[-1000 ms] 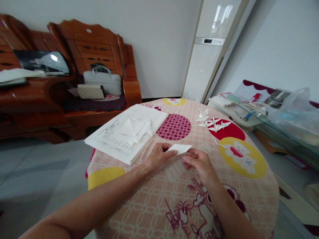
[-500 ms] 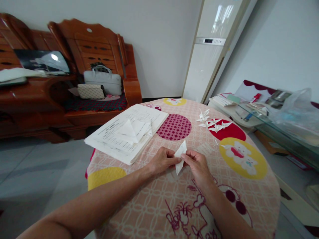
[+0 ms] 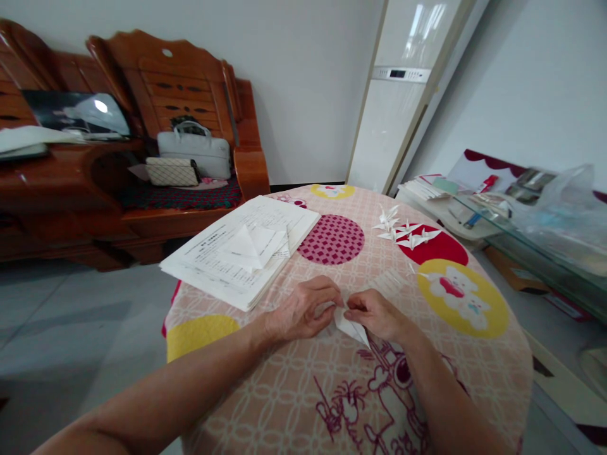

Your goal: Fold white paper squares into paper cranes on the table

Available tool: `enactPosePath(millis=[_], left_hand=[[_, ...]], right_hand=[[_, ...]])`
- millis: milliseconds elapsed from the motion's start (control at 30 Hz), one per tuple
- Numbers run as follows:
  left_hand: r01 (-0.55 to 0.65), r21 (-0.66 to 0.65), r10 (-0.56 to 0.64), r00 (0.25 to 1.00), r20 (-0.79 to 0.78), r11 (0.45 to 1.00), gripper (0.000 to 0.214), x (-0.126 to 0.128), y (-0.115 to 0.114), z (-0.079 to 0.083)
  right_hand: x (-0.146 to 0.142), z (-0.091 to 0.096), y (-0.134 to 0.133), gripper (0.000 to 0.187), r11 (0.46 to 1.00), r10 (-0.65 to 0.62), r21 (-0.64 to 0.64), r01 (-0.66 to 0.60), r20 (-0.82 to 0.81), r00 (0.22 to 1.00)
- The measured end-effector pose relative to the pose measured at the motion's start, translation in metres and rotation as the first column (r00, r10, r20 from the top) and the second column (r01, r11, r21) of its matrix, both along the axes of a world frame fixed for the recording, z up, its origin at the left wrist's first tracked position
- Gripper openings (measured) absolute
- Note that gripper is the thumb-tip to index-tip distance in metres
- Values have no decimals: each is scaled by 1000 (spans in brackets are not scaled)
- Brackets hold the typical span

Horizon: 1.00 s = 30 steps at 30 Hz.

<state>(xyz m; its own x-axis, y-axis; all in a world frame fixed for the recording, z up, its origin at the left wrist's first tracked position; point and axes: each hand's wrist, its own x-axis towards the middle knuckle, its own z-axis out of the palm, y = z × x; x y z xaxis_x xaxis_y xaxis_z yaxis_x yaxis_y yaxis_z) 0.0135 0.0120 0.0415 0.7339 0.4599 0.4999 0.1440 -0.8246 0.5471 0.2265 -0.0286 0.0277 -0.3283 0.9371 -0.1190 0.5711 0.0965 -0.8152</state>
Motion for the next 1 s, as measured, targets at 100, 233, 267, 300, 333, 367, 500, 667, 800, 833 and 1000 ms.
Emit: enactPosePath(millis=[100, 233, 267, 300, 333, 367, 500, 667, 800, 833, 1000], left_hand=[[44, 95, -41, 999, -34, 995, 18, 0, -2, -6], [91, 86, -78, 987, -141, 992, 14, 2, 1, -13], [103, 71, -89, 980, -178, 992, 13, 2, 2, -14], [108, 61, -93, 973, -211, 992, 12, 3, 3, -16], [107, 55, -92, 967, -237, 993, 11, 3, 5, -17], [101, 53, -85, 964, -253, 993, 10, 4, 6, -19], [112, 53, -94, 960, -264, 992, 12, 4, 7, -23], [159, -29, -162, 959, -233, 987, 16, 1, 9, -23], [242, -116, -264, 933, -246, 963, 13, -4, 14, -17], [256, -132, -282, 927, -247, 958, 13, -5, 15, -16], [266, -121, -288, 929, -231, 956, 13, -7, 16, -19]], right_hand=[[-11, 1, 4, 18, 996, 84, 23, -86, 51, 995], [-18, 2, 9, 13, 988, 66, 131, -78, 92, 994], [-18, 3, 9, 12, 985, 40, 160, -57, 109, 993], [-18, 3, 9, 10, 982, 11, 185, -34, 127, 992], [-18, 4, 9, 8, 979, -21, 205, -10, 145, 989], [-18, 4, 7, 6, 975, -48, 222, 10, 166, 985], [-20, 7, -5, 9, 952, -78, 305, -16, 297, 952], [-24, 6, -24, 20, 929, -95, 363, -69, 416, 904], [-25, -1, -32, 17, 921, -108, 386, -50, 375, 921], [-26, -3, -33, 14, 924, -115, 381, -31, 353, 928], [-31, -12, -43, 6, 906, -182, 424, 19, 349, 919]])
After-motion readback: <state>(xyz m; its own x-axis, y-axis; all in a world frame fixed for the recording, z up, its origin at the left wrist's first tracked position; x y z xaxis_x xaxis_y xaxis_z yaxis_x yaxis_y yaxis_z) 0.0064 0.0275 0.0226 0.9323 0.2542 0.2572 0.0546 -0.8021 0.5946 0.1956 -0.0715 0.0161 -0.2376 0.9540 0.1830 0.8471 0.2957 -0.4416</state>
